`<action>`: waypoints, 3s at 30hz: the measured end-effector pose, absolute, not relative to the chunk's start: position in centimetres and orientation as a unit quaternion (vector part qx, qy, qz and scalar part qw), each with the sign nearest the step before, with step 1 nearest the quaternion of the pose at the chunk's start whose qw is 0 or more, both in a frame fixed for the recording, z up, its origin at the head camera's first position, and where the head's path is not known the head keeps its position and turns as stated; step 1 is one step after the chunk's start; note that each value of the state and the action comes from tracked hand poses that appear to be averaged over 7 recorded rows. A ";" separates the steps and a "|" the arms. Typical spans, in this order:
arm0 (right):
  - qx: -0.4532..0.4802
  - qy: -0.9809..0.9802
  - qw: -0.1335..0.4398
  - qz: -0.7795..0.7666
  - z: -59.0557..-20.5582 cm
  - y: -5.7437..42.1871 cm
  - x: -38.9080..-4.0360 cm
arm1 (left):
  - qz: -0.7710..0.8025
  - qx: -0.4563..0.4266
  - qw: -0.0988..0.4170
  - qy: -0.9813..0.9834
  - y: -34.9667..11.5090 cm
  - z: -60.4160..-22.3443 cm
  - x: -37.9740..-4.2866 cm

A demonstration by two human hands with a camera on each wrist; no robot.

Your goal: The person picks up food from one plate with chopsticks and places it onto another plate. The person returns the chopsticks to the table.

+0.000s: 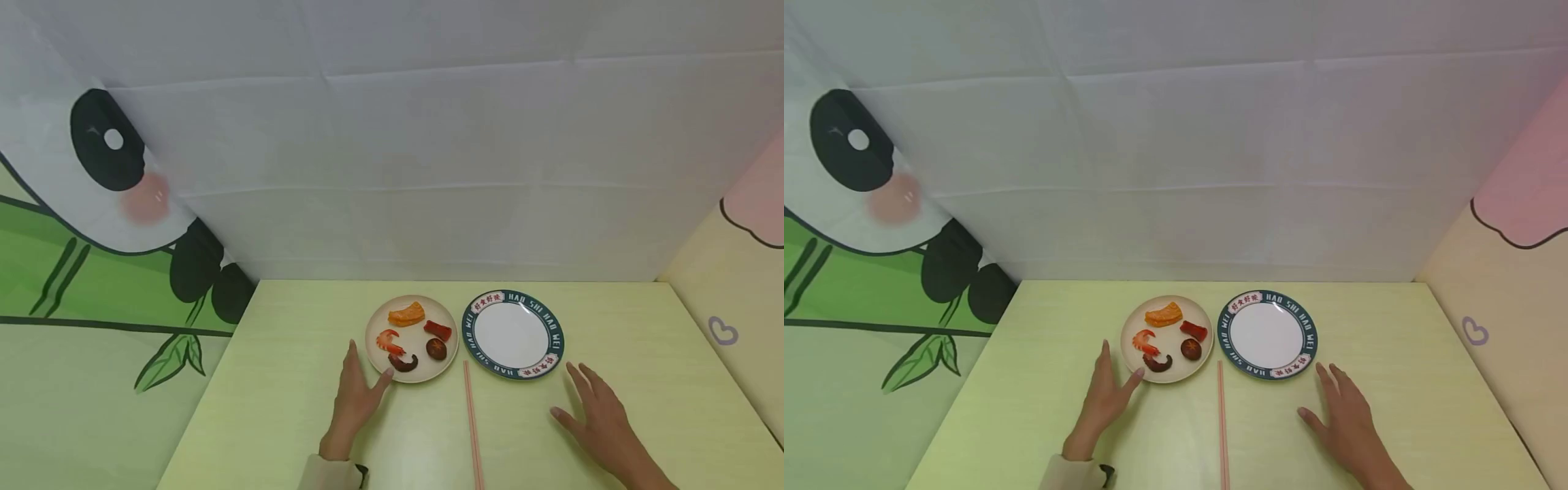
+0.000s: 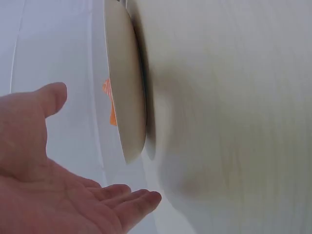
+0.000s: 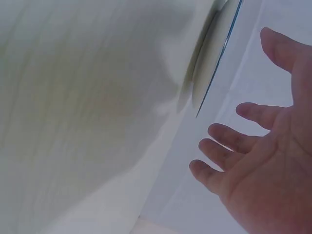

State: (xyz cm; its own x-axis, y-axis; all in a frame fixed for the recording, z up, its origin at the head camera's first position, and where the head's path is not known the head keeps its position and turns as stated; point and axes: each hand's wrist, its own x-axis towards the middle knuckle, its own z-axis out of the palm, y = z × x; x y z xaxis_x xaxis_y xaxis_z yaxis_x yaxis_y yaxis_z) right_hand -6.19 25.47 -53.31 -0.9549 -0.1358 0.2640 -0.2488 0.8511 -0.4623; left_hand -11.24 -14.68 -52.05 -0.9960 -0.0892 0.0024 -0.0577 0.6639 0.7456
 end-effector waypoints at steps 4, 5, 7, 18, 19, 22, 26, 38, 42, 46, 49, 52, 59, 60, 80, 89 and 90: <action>0.107 -0.952 0.111 0.263 -52.5 24.4 -6.3 | -0.438 0.050 0.028 -0.897 -14.3 -52.3 -11.5; 0.110 -0.952 0.111 0.265 -52.3 24.1 -6.3 | -0.445 0.053 0.033 -0.893 -14.2 -52.3 -11.5; 0.121 -0.950 0.114 0.264 -52.1 23.5 -6.4 | -0.455 0.066 0.036 -0.887 -14.1 -52.4 -11.5; 0.121 -0.960 0.024 0.251 -51.2 19.7 -6.5 | -0.520 0.113 0.049 -0.846 -13.2 -52.3 -11.7; 0.122 -0.961 0.021 0.249 -51.2 19.4 -6.5 | -0.521 0.117 0.048 -0.844 -13.1 -52.3 -11.7; 0.133 -0.960 0.022 0.244 -51.3 18.6 -6.5 | -0.527 0.128 0.043 -0.839 -12.9 -52.4 -11.8; 0.149 -0.958 0.011 0.244 -51.3 17.7 -6.6 | -0.540 0.136 0.044 -0.830 -12.8 -52.6 -11.9; 0.159 -0.954 -0.038 0.250 -51.4 16.0 -6.7 | -0.592 0.151 0.057 -0.789 -12.5 -52.8 -12.1; 0.178 -0.952 -0.032 0.248 -51.5 15.7 -6.7 | -0.580 0.162 0.057 -0.796 -12.5 -52.9 -12.2; 0.212 -0.949 -0.017 0.230 -51.9 15.5 -6.9 | -0.564 0.173 0.057 -0.805 -12.6 -53.0 -12.4; 0.234 -0.947 -0.011 0.220 -52.0 15.4 -7.1 | -0.563 0.171 0.060 -0.806 -12.7 -53.0 -12.5; 0.251 -0.943 -0.010 0.217 -52.0 15.3 -7.3 | -0.567 0.167 0.062 -0.804 -12.7 -52.9 -12.5; 0.280 -0.938 0.000 0.202 -52.1 15.2 -8.0 | -0.578 0.162 0.064 -0.797 -12.8 -52.8 -12.8; 0.283 -0.938 -0.001 0.202 -52.1 15.1 -8.1 | -0.576 0.163 0.063 -0.798 -12.8 -52.8 -12.9; 0.358 -0.912 0.031 0.196 -52.9 14.6 -9.4 | -0.592 0.185 0.041 -0.783 -12.8 -53.0 -13.2; 0.371 -0.909 0.009 0.192 -52.7 14.2 -9.4 | -0.588 0.184 0.045 -0.786 -12.8 -52.8 -12.9; 0.376 -0.907 0.014 0.191 -52.6 14.2 -9.4 | -0.590 0.183 0.045 -0.785 -12.8 -52.8 -12.9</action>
